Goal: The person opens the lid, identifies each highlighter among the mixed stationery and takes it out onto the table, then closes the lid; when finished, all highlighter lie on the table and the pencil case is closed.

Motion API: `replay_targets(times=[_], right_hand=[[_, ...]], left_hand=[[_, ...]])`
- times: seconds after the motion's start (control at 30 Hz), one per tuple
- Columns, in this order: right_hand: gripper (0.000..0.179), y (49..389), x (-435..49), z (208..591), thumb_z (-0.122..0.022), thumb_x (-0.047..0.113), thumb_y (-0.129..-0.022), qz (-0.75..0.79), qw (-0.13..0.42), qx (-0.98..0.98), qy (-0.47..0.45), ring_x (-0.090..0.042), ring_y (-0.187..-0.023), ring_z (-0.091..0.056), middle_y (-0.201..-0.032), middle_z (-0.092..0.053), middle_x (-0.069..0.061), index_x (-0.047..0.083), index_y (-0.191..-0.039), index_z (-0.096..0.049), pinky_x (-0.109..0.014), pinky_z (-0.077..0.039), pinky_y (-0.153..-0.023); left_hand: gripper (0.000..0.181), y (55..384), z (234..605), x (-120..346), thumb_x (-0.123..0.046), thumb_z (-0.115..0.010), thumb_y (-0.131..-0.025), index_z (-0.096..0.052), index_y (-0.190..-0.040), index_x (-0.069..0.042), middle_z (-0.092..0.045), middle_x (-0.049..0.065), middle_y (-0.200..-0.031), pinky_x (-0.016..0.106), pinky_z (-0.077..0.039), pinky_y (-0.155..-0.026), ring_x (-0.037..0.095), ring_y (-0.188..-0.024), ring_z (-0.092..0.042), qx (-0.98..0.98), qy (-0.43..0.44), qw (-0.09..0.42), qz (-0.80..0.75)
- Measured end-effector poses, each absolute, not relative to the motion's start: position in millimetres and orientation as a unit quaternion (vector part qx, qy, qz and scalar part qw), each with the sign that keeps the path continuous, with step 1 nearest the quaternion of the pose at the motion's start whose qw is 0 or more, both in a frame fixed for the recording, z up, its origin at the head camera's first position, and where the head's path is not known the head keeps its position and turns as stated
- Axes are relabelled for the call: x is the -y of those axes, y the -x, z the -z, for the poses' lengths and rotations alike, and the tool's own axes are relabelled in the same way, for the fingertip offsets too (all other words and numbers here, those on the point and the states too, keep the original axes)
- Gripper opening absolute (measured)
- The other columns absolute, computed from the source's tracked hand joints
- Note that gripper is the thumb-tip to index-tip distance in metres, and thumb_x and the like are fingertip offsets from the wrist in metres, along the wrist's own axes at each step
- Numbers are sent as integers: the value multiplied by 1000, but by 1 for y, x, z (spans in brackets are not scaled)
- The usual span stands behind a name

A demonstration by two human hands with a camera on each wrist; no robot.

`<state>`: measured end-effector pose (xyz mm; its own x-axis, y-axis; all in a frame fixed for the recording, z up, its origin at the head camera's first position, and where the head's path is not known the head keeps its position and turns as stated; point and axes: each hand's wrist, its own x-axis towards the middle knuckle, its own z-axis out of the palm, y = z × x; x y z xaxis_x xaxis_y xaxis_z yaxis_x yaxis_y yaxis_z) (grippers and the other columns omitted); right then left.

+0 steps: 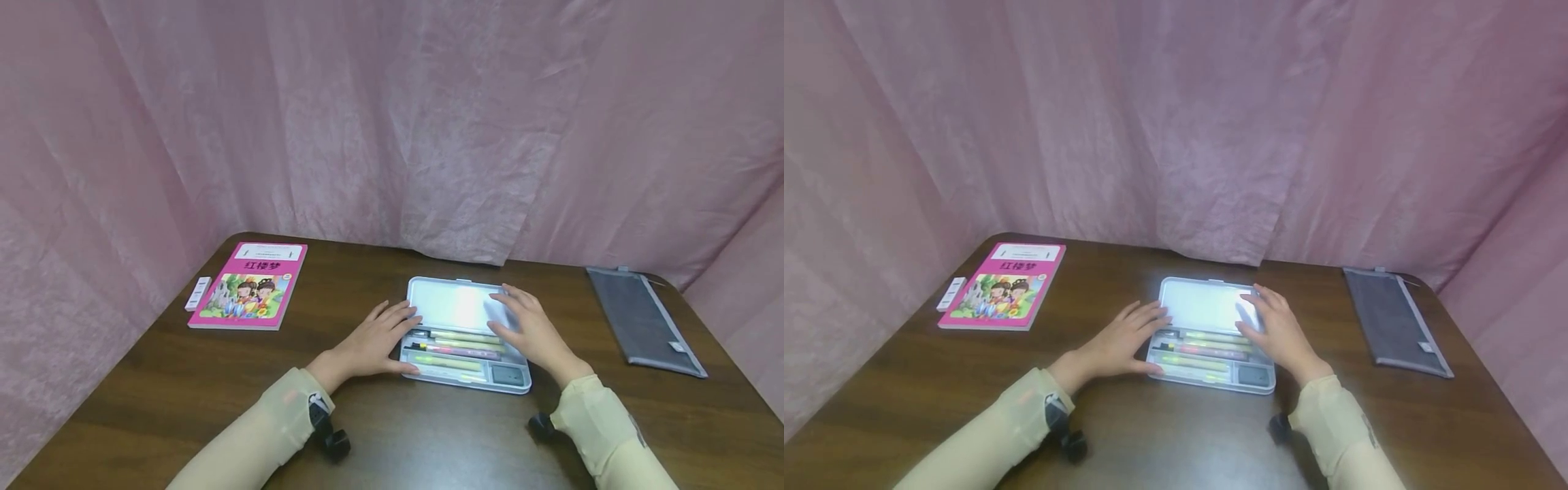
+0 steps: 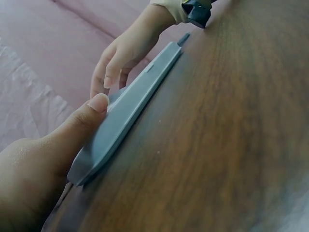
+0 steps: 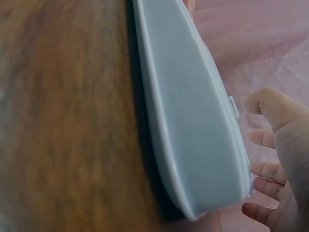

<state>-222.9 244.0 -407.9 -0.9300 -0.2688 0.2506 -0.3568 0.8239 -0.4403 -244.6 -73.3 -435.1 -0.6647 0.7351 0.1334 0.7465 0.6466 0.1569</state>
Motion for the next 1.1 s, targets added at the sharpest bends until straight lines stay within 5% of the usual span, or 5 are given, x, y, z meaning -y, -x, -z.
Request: replay_targets(times=[0.77, 1.1], right_hand=[[61, 234, -247, 414, -55, 48, -93, -206, -11, 968, -144, -47, -139, -26, -152, -34, -24, 9, -140, -48, -71, -22, -106], [62, 234, -247, 415, -55, 49, -94, -205, -7, 968, -145, -47, -139, -27, -152, -34, -24, 9, -140, -48, -72, -21, -105]], left_hand=[[89, 246, 435, 73, -73, -52, -82, -34, -149, -17, -33, 6, -156, 48, -15, -122, 22, -149, -20, 906, 412, 0, 97], [87, 247, 437, 74, -73, -57, -79, -43, -143, -15, -44, 6, -149, 41, -17, -122, 21, -146, -29, 898, 427, 43, 101]])
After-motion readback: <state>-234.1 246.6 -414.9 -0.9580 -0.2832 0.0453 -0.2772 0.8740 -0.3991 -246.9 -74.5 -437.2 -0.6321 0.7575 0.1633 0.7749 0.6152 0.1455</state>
